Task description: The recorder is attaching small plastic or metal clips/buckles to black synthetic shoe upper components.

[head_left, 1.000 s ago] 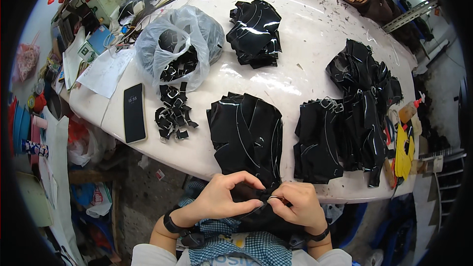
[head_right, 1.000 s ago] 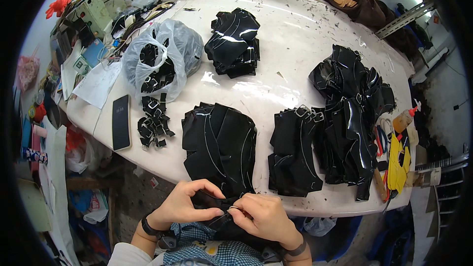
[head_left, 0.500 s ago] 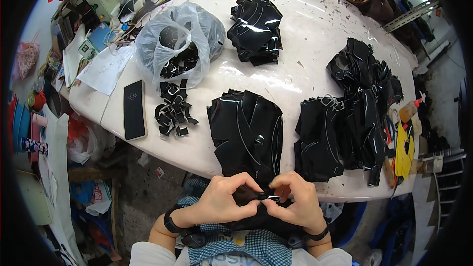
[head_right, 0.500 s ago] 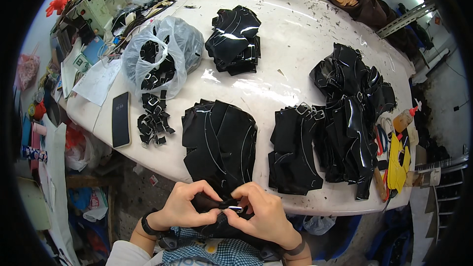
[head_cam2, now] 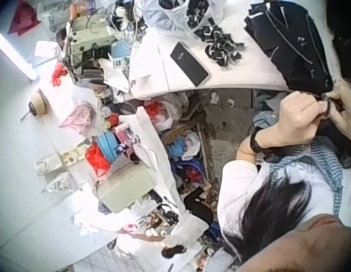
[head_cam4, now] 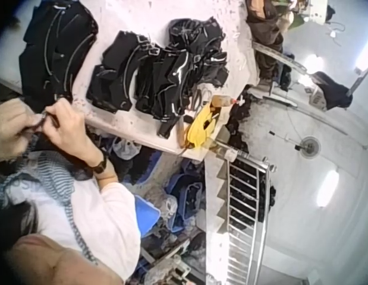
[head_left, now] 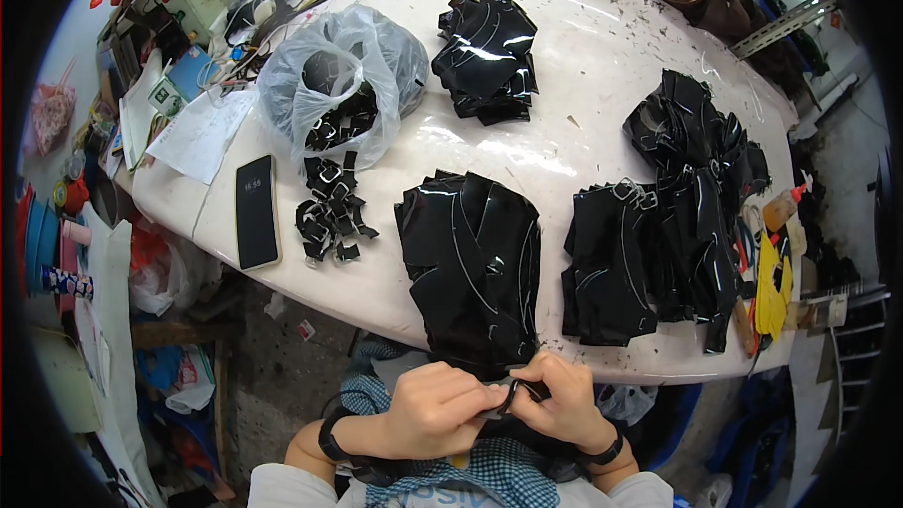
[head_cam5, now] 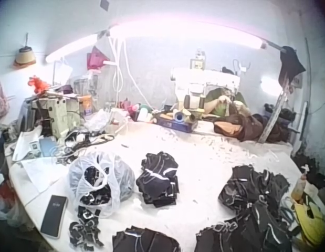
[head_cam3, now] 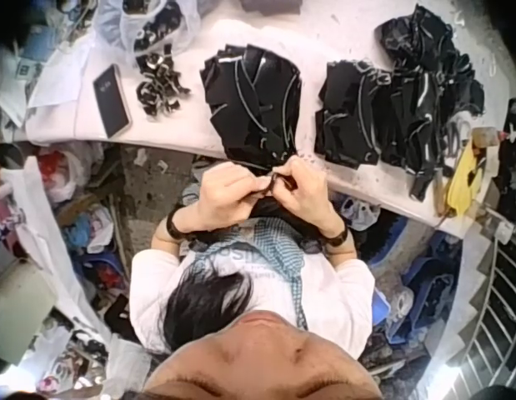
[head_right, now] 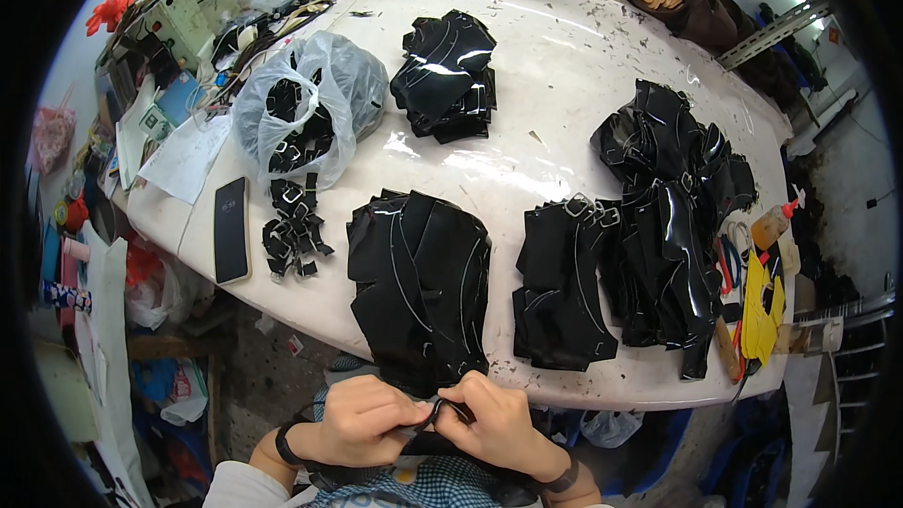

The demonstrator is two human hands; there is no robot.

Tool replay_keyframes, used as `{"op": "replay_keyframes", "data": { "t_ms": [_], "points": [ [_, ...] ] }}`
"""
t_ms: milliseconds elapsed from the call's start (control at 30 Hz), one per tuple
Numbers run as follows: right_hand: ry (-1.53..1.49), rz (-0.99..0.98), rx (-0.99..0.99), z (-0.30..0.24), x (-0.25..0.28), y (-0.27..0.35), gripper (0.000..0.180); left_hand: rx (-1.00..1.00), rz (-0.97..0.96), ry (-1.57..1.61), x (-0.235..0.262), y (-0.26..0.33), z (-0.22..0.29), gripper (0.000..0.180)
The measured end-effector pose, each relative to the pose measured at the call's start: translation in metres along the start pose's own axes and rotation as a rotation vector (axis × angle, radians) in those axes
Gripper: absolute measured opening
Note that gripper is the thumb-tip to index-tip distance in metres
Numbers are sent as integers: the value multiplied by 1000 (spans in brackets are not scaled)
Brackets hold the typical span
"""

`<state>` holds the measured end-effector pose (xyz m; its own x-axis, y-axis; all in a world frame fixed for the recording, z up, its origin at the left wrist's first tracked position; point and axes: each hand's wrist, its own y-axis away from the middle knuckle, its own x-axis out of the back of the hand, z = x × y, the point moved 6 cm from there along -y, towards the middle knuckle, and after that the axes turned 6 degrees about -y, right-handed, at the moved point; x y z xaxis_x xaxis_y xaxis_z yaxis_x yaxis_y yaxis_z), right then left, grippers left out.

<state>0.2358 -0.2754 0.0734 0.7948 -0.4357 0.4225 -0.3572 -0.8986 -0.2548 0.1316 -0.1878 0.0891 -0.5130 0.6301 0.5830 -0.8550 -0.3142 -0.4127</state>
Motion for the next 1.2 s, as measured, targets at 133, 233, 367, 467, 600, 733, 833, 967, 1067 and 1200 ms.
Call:
{"op": "replay_keyframes", "data": {
  "t_ms": [133,233,367,467,600,733,833,967,1067,1200],
  "points": [
    [-72,71,-47,10,-9,6,22,-69,-24,-23,-3,2,2,31],
    [-58,96,-25,8,-9,6,22,-79,-28,-6,-4,3,5,33],
    [-78,32,-56,11,-7,8,26,-50,-48,32,-3,2,5,30],
    [-321,111,-193,23,-1,21,32,75,-143,429,-2,-4,-7,32],
    [-358,64,-128,13,-2,16,29,396,-99,597,-5,-6,-28,19],
    [-380,11,-142,8,-5,16,29,255,-176,510,-10,-9,-24,16],
    [-495,10,-241,11,-5,12,26,294,-191,503,-13,-9,-27,10],
    [-504,-58,-243,10,-4,11,18,339,-164,561,-20,-2,-27,8],
    [-460,-36,-195,7,-1,10,16,253,-72,430,-19,0,-18,8],
    [-421,-15,-193,5,-1,8,16,262,-74,372,-16,-2,-17,9]
  ]
}}
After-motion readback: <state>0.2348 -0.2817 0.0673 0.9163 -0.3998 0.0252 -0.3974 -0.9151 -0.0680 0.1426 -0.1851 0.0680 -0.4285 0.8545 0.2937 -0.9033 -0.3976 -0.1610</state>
